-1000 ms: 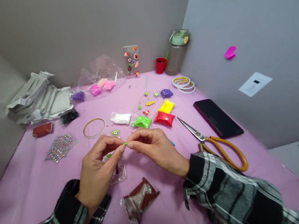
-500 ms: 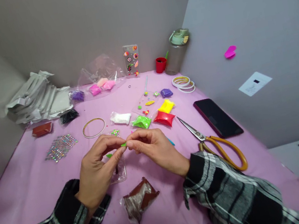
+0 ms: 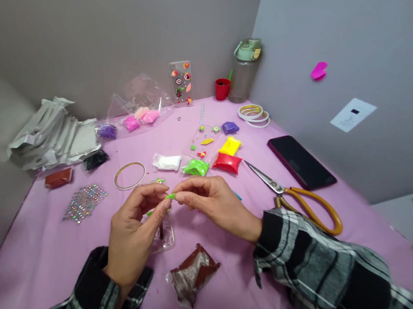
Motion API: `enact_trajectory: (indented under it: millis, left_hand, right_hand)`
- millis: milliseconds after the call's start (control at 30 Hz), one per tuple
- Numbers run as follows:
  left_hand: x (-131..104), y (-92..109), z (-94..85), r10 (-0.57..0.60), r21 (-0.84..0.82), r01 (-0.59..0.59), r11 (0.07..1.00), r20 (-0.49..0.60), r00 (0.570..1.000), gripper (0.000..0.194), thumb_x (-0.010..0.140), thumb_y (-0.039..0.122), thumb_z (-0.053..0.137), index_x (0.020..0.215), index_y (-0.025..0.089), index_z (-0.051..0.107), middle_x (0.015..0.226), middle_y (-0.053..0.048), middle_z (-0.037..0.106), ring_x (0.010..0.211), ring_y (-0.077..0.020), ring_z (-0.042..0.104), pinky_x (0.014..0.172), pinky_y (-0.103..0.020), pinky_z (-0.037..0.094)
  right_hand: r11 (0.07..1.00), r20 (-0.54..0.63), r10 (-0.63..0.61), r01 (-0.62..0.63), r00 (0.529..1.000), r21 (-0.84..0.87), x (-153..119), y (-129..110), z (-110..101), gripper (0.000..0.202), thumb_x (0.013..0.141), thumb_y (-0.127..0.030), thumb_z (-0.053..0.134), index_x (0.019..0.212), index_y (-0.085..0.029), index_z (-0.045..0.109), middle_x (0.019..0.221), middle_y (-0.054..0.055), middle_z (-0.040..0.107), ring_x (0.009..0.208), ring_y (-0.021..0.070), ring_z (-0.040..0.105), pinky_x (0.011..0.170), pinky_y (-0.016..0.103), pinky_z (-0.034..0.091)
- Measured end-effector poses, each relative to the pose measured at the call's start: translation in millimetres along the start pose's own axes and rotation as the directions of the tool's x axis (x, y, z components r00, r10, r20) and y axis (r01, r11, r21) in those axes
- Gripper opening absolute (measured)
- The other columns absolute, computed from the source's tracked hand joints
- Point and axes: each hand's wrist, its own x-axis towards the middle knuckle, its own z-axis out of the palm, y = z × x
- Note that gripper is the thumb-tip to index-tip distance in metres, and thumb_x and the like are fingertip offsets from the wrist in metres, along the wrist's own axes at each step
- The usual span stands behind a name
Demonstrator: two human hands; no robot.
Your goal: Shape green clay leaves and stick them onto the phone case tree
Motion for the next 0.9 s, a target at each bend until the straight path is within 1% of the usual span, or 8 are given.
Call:
enact_trajectory:
  millis: [100,167,267,367,500,633,767,900]
  left_hand:
    - [0.8,0.5,0.6,0.007,0.021,-0.007,1.0,-0.004,1.0,0.018,0.088,0.032,0.072,0.105,0.025,0.068,0.101,-0.001,0.069,0.092,-0.016,0.066,0.085,-0.027,0.052]
    - [1.3,1.4,1.1,0.002,0.034,-0.003,0.999,0.015,1.0,0.017,0.089,0.033,0.07,0.104,0.024,0.068,0.101,-0.002,0.069,0.094,-0.0174,0.066,0.087,-0.029,0.053]
    - [1.8,3.0,1.3,-0.003,0.061,0.0,0.998,0.048,0.999,0.012,0.09,0.033,0.068,0.096,0.023,0.067,0.096,-0.002,0.068,0.092,-0.0179,0.066,0.086,-0.03,0.053]
    - [2.4,3.3,0.9,0.007,0.069,-0.009,0.998,0.04,0.999,0.009,0.091,0.032,0.068,0.091,0.023,0.067,0.089,0.0,0.066,0.085,-0.0163,0.064,0.081,-0.028,0.052]
    - [3.1,2.3,0.6,0.004,0.076,-0.007,0.997,0.033,0.999,0.009,0.091,0.033,0.066,0.091,0.023,0.066,0.087,0.0,0.066,0.082,-0.0165,0.063,0.077,-0.028,0.051]
    - [2.6,2.3,0.4,0.003,0.081,-0.007,0.997,0.048,0.999,0.01,0.091,0.034,0.066,0.09,0.024,0.065,0.086,0.0,0.064,0.081,-0.0176,0.063,0.078,-0.031,0.051]
    - [2.3,2.9,-0.1,-0.005,0.068,0.001,0.998,0.06,0.998,0.009,0.092,0.034,0.065,0.091,0.025,0.065,0.089,0.001,0.064,0.084,-0.0164,0.063,0.08,-0.029,0.05]
    - [2.5,3.5,0.9,0.002,0.076,-0.007,0.997,0.07,0.998,0.009,0.092,0.032,0.064,0.089,0.024,0.064,0.086,0.001,0.063,0.083,-0.0159,0.062,0.08,-0.028,0.049]
  right_hand:
    - [1.0,-0.011,-0.001,0.001,1.0,-0.028,-0.5,0.1,0.1,0.009,0.086,-0.027,0.07,0.083,-0.018,0.071,0.079,-0.001,0.069,0.073,0.0118,0.059,0.07,0.026,0.048]
    - [0.999,-0.02,-0.001,0.0,1.0,-0.047,-0.8,0.5,0.1,0.008,0.087,-0.025,0.069,0.082,-0.018,0.07,0.077,-0.001,0.067,0.072,0.0114,0.058,0.07,0.026,0.048]
    - [0.999,-0.022,-0.009,0.008,1.0,-0.051,-0.8,1.1,0.2,0.009,0.087,-0.026,0.07,0.082,-0.018,0.07,0.077,-0.001,0.067,0.072,0.0116,0.058,0.069,0.026,0.047]
    - [0.997,-0.018,-0.04,0.039,0.999,-0.072,-0.8,0.8,0.6,0.01,0.087,-0.028,0.072,0.084,-0.018,0.072,0.08,0.0,0.068,0.074,0.0121,0.06,0.07,0.026,0.048]
    - [0.992,-0.012,-0.043,0.041,0.999,-0.115,-1.1,-0.9,0.8,0.01,0.087,-0.028,0.071,0.084,-0.018,0.071,0.079,-0.001,0.067,0.073,0.0119,0.059,0.068,0.026,0.047]
    - [0.985,-0.012,-0.045,0.042,0.999,-0.165,-1.4,-2.2,0.8,0.009,0.088,-0.023,0.068,0.08,-0.018,0.069,0.077,-0.001,0.065,0.07,0.0113,0.057,0.066,0.025,0.045]
    - [0.986,-0.01,-0.043,0.04,0.999,-0.163,-1.8,-2.9,1.2,0.007,0.087,-0.019,0.067,0.08,-0.018,0.068,0.076,-0.002,0.065,0.07,0.011,0.056,0.065,0.024,0.044]
    - [0.984,0.004,-0.042,0.042,0.999,-0.174,-2.0,-3.5,1.6,0.006,0.087,-0.02,0.068,0.081,-0.018,0.067,0.075,-0.002,0.064,0.068,0.0105,0.055,0.063,0.024,0.042]
